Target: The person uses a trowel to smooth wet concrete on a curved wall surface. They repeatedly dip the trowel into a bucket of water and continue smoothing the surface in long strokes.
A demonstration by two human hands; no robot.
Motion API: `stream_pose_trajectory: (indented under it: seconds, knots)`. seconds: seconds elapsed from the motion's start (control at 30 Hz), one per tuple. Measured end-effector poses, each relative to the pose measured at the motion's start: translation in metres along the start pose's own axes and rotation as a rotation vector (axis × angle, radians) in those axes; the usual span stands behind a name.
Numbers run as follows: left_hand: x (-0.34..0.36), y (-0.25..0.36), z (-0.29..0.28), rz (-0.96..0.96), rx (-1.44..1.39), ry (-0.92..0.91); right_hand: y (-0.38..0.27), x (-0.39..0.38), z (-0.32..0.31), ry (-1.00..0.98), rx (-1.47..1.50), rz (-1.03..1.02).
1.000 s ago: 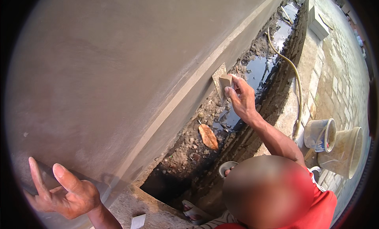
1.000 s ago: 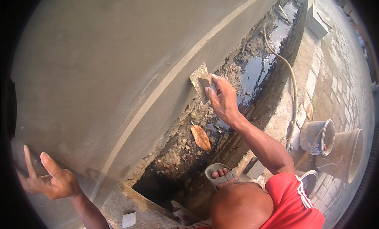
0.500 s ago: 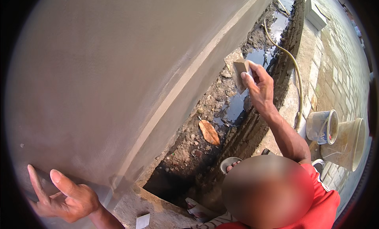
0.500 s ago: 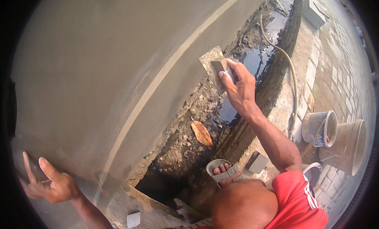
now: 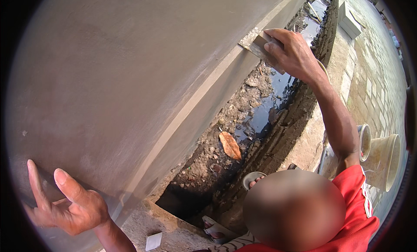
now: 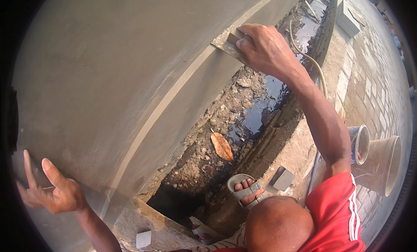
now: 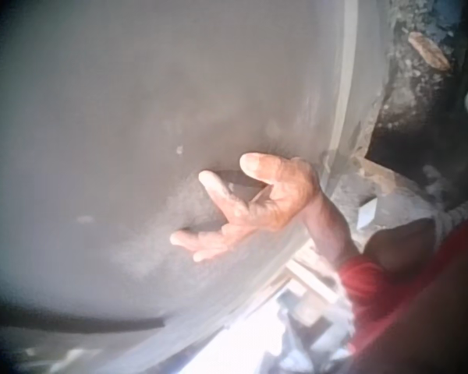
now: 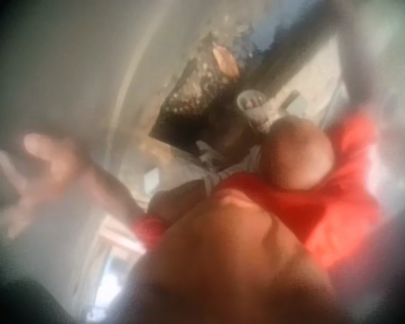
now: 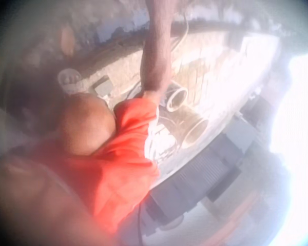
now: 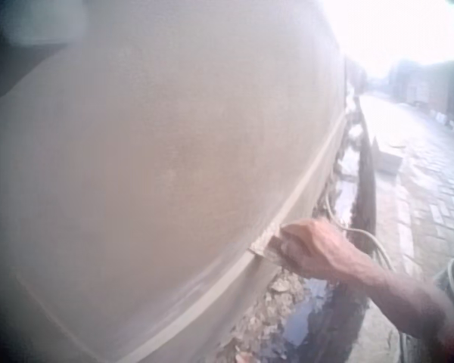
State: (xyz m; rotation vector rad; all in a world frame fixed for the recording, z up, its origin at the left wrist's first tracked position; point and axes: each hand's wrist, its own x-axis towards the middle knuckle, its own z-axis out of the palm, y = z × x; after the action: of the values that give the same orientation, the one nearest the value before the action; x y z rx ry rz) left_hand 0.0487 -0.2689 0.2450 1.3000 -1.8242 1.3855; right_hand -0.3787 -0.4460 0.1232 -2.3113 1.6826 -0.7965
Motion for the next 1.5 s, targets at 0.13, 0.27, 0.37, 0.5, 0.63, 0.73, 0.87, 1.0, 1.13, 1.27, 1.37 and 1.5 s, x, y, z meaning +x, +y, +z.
stream_pose_trajectory:
  seconds: [0.13, 0.27, 0.37, 0.5, 0.63, 0.73, 0.87, 1.0, 1.13, 1.27, 1.37, 1.5]
  knots:
    - [0.005, 0.005, 0.005, 0.050, 0.020, 0.049, -0.060, -0.017, 0.007, -0.159, 0.110, -0.085]
    - [0.002, 0.006, 0.005, 0.036, 0.063, 0.035, -0.107, -0.053, 0.024, -0.259, 0.303, -0.369]
    - [0.001, 0.004, 0.003, 0.044, 0.072, 0.013, -0.105, -0.063, 0.012, -0.172, 0.419, -0.344]
    - [0.001, 0.000, 0.000, 0.068, 0.078, -0.001, -0.035, -0.061, 0.022, 0.233, 0.881, 0.297]
    - [0.002, 0.004, 0.004, 0.057, 0.062, 0.036, 0.012, -0.048, 0.058, 0.420, 1.188, 0.581]
    - [0.004, 0.006, 0.004, 0.060, 0.062, 0.044, 0.008, -0.022, 0.073, 0.529, 1.328, 0.579]
    - [0.008, 0.008, 0.006, 0.082, 0.049, 0.064, -0.017, -0.013, 0.091, 0.427, 1.136, 0.634]
    - [0.013, 0.005, 0.000, 0.122, 0.059, 0.047, -0.029, -0.056, 0.133, 0.286, 1.272, 0.781]
    - [0.003, 0.007, 0.005, 0.045, 0.030, 0.059, -0.012, -0.050, 0.102, 0.440, 1.332, 0.741]
    - [0.003, 0.008, 0.005, 0.014, 0.018, 0.062, 0.003, 0.003, 0.070, 0.550, 1.275, 0.582]
    - [0.000, 0.010, 0.003, -0.016, 0.033, 0.034, 0.001, -0.005, 0.095, 0.439, 1.123, 0.695]
    - [0.001, 0.010, 0.004, 0.031, 0.041, 0.035, 0.004, -0.070, 0.154, 0.199, 1.195, 0.969]
